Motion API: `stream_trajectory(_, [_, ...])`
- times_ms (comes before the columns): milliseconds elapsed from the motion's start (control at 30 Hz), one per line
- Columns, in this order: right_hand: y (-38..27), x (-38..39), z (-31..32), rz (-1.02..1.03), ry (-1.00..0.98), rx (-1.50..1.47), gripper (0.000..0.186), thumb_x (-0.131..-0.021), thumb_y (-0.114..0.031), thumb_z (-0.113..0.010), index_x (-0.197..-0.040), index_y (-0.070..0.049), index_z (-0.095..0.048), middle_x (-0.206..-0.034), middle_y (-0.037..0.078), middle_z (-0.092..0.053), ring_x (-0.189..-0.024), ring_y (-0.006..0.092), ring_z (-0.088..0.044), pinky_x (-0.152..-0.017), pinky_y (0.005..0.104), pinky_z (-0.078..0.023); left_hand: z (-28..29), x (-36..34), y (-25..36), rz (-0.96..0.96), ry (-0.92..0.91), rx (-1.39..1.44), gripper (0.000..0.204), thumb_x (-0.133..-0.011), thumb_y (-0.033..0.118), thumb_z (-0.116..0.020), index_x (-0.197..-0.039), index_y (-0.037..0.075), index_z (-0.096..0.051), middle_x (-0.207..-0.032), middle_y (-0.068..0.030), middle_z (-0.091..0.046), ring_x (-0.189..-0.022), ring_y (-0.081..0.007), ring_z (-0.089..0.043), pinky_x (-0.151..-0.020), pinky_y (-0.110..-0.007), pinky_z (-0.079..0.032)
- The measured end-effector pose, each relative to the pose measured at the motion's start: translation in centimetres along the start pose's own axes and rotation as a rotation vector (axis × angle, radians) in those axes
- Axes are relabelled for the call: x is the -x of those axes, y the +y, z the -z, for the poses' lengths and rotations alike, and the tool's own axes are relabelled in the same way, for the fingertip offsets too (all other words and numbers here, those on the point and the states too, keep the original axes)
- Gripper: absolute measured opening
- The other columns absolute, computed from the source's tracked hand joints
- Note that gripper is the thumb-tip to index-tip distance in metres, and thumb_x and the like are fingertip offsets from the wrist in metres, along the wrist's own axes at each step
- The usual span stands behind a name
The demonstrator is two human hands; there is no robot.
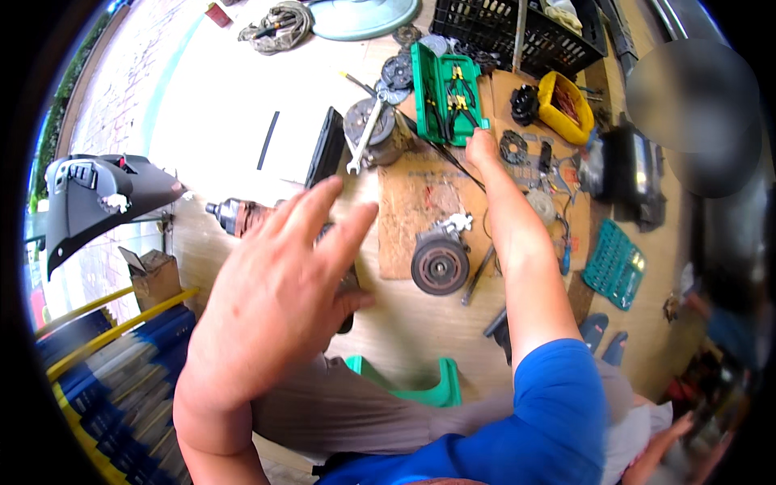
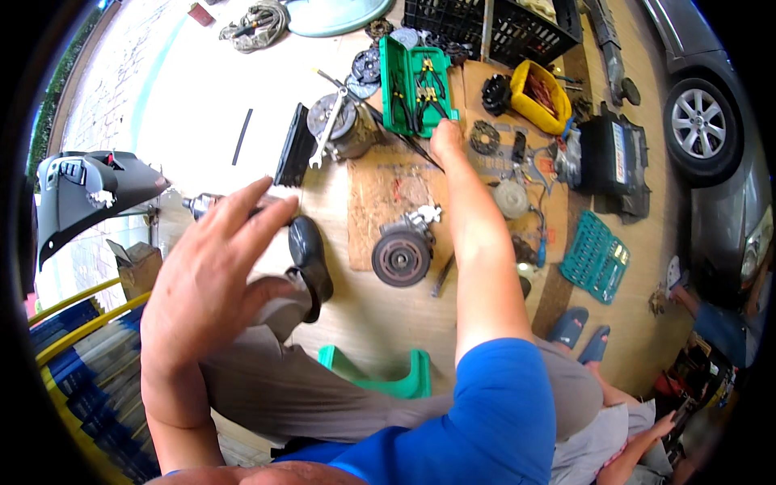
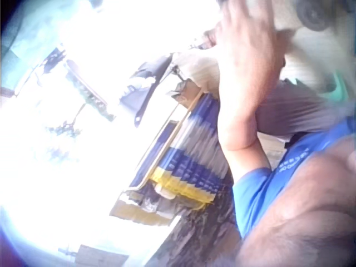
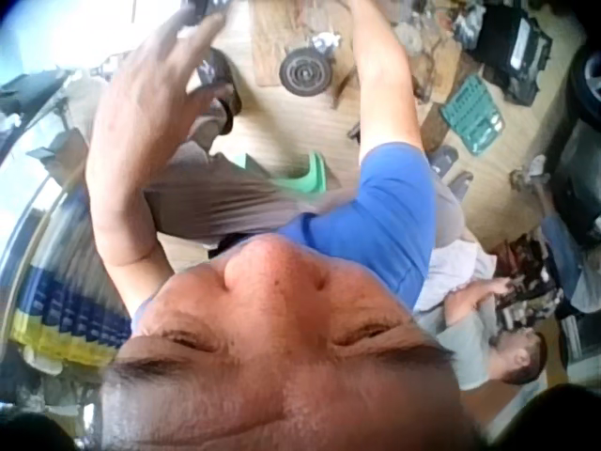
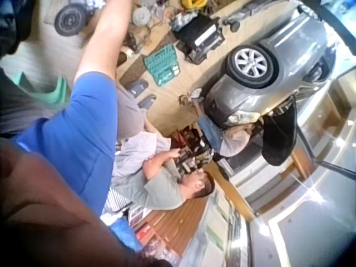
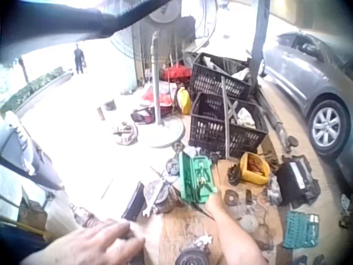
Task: The person disassembles an AC compressor by using an impact wrench to remove the central bolt, pulling off the pulley and clutch components, and using pliers to handle wires while sitting on the floor.
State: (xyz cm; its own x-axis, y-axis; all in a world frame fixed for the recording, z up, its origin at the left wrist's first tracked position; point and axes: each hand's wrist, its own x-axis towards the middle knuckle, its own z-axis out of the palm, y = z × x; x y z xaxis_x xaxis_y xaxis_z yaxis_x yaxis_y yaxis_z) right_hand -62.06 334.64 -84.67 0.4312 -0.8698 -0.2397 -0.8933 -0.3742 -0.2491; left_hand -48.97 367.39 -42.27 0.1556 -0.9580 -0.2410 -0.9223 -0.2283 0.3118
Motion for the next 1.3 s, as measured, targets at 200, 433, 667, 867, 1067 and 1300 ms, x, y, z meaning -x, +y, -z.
stream_trajectory(200, [-3.5, -3.9, 0.5, -0.105, -0.029, -0.001, 0.028, -0.093, -0.009, -0.045, -0.116, 0.000, -0.059, -0.127, 0.021, -0.054, -0.118, 0.0351, -0.053, -0.094, 0.0450, -0.048, -0.3, -1.6, -0.7, 0.032, -0.109, -0.035, 0.076, -0.063, 0.018, -0.081, -0.131, 0.011, -0.048, -0.138, -0.0165, -0.045, -0.126, -0.0363, -0.046, -0.104, -0.045, -0.039])
stream_trajectory(433, [-1.9, -3.9, 0.2, -0.118, 0.044, 0.004, 0.029, -0.095, -0.012, -0.041, -0.113, 0.002, -0.058, -0.122, 0.023, -0.055, -0.110, 0.0378, -0.056, -0.091, 0.0447, -0.049, -0.8, -2.2, -0.4, -0.004, -0.135, -0.045, 0.072, -0.067, 0.022, -0.079, -0.131, 0.009, -0.048, -0.138, -0.0183, -0.044, -0.125, -0.0378, -0.046, -0.104, -0.044, -0.038])
stream_trajectory(667, [0.6, 2.8, 5.7, -0.016, 0.208, -0.001, 0.028, -0.094, -0.011, -0.037, -0.108, 0.001, -0.058, -0.116, 0.024, -0.056, -0.105, 0.0391, -0.058, -0.088, 0.0470, -0.050, -2.0, -0.8, 1.2, -0.120, -0.045, -0.077, 0.064, -0.076, 0.022, -0.074, -0.132, 0.007, -0.047, -0.137, -0.0205, -0.045, -0.124, -0.0371, -0.047, -0.101, -0.044, -0.041])
stream_trajectory(867, [0.8, 15.4, 15.5, 0.115, 0.358, -0.170, 0.019, -0.085, -0.006, -0.060, -0.101, 0.002, -0.055, -0.106, 0.025, -0.055, -0.102, 0.0414, -0.056, -0.086, 0.0455, -0.046, -2.7, -0.5, 4.4, -0.137, -0.197, -0.076, 0.061, -0.081, 0.027, -0.071, -0.133, 0.007, -0.047, -0.138, -0.0210, -0.045, -0.121, -0.0364, -0.050, -0.095, -0.043, -0.045])
stream_trajectory(1067, [5.2, 27.1, 21.3, 0.077, 0.287, -0.531, 0.024, -0.089, -0.008, -0.059, -0.110, 0.005, -0.055, -0.091, 0.015, -0.062, -0.075, 0.0234, -0.063, -0.066, 0.0341, -0.051, -11.2, -2.7, 8.8, -0.186, -0.048, 0.151, 0.051, -0.087, 0.031, -0.067, -0.126, 0.003, -0.050, -0.121, -0.0207, -0.058, -0.105, -0.0338, -0.060, -0.084, -0.043, -0.050])
stream_trajectory(1300, [0.7, 41.8, 25.3, -0.119, 0.013, -1.197, 0.026, -0.091, -0.008, -0.060, -0.111, 0.005, -0.051, -0.080, 0.005, -0.058, -0.054, 0.0110, -0.054, -0.047, 0.0259, -0.048, -16.7, -0.8, 12.2, -0.062, -0.213, 1.057, 0.026, -0.092, 0.019, -0.061, -0.110, 0.000, -0.059, -0.087, -0.0079, -0.066, -0.070, -0.0146, -0.062, -0.060, -0.030, -0.052])
